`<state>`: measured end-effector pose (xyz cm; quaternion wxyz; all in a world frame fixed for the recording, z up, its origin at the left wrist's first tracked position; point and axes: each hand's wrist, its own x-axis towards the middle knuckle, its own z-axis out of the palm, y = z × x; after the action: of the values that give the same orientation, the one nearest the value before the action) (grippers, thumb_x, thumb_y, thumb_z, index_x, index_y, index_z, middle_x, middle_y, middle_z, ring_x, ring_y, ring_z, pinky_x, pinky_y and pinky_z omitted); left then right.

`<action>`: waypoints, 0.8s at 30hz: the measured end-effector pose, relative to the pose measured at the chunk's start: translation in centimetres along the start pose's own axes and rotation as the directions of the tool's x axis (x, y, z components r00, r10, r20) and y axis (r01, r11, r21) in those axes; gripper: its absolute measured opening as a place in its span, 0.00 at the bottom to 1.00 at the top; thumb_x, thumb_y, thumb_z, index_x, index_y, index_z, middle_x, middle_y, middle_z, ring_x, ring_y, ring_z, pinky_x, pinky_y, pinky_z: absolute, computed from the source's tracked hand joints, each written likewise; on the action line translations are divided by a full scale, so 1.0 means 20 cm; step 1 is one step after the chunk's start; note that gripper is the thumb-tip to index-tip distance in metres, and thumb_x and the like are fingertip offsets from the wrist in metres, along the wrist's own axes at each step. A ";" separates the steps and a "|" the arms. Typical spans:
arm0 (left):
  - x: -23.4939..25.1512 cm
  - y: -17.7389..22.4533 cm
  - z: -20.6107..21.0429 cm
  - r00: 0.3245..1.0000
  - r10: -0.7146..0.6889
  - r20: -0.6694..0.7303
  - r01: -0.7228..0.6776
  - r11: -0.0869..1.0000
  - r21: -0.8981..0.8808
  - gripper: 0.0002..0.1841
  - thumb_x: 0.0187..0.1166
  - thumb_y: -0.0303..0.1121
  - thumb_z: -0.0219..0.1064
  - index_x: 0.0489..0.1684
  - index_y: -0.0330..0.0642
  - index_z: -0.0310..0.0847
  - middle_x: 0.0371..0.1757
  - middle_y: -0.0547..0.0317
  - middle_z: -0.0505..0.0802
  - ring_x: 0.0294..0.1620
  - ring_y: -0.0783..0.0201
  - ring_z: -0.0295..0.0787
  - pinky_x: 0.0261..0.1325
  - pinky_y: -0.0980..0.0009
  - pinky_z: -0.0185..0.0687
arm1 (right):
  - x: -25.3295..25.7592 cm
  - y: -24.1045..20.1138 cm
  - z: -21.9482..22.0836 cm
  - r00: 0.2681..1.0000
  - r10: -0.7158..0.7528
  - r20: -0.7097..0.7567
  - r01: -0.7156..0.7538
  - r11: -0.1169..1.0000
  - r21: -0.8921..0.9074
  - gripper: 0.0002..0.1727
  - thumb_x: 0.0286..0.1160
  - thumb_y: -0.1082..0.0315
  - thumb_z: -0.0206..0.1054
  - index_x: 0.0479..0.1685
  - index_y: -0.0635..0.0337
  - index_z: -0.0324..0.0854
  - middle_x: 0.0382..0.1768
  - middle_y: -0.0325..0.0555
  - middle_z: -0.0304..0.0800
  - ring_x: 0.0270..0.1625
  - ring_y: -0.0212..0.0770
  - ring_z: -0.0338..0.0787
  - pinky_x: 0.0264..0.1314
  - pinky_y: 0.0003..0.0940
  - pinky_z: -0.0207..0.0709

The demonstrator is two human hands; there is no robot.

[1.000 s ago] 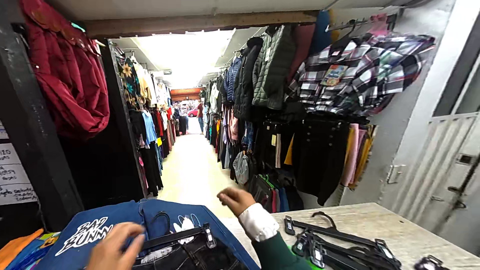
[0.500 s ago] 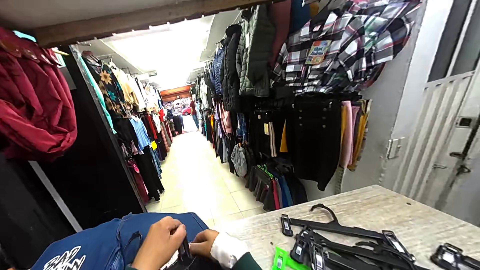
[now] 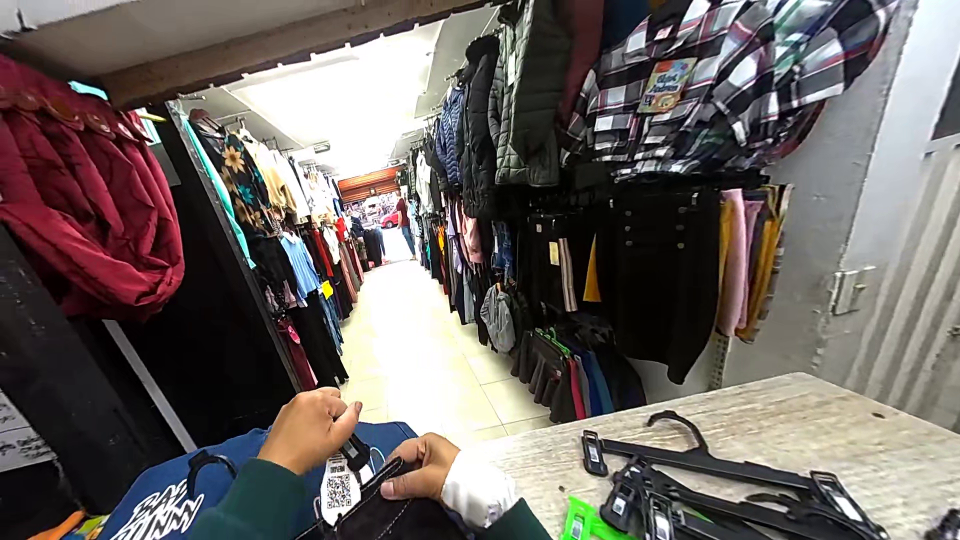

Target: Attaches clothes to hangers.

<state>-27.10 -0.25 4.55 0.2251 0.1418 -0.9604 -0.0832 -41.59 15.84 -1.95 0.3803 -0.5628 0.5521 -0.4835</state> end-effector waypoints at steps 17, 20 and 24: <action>-0.15 0.06 -0.06 0.959 0.132 -0.251 -0.146 0.989 -0.036 0.29 0.82 0.36 0.52 0.00 0.36 0.64 0.10 0.57 0.70 0.18 0.63 0.73 0.25 0.66 0.66 | -0.03 -0.06 -0.01 0.986 -0.125 0.106 0.137 0.985 -0.108 0.19 0.72 0.75 0.73 0.62 0.70 0.84 0.50 0.52 0.90 0.47 0.30 0.85 0.57 0.31 0.78; -0.16 0.10 -0.04 0.951 0.207 -0.229 -0.214 0.977 -0.005 0.30 0.82 0.37 0.52 -0.01 0.38 0.60 0.10 0.55 0.70 0.17 0.61 0.72 0.22 0.65 0.66 | 0.00 -0.03 -0.01 0.993 -0.094 0.075 0.107 0.974 -0.200 0.23 0.75 0.72 0.72 0.70 0.67 0.79 0.42 0.53 0.84 0.37 0.35 0.76 0.48 0.35 0.73; -0.15 0.10 -0.04 0.976 0.143 -0.164 -0.139 0.990 0.036 0.31 0.82 0.40 0.51 0.00 0.36 0.62 0.12 0.51 0.73 0.19 0.54 0.76 0.24 0.57 0.69 | -0.02 -0.08 -0.02 0.996 -0.030 0.081 0.046 0.979 -0.197 0.18 0.75 0.70 0.73 0.62 0.69 0.83 0.40 0.49 0.88 0.37 0.31 0.80 0.49 0.32 0.76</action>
<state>-24.62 2.58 4.41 0.3081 0.0826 -0.9468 -0.0433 -41.57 16.40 -0.40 0.3342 -0.6267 0.5715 -0.4110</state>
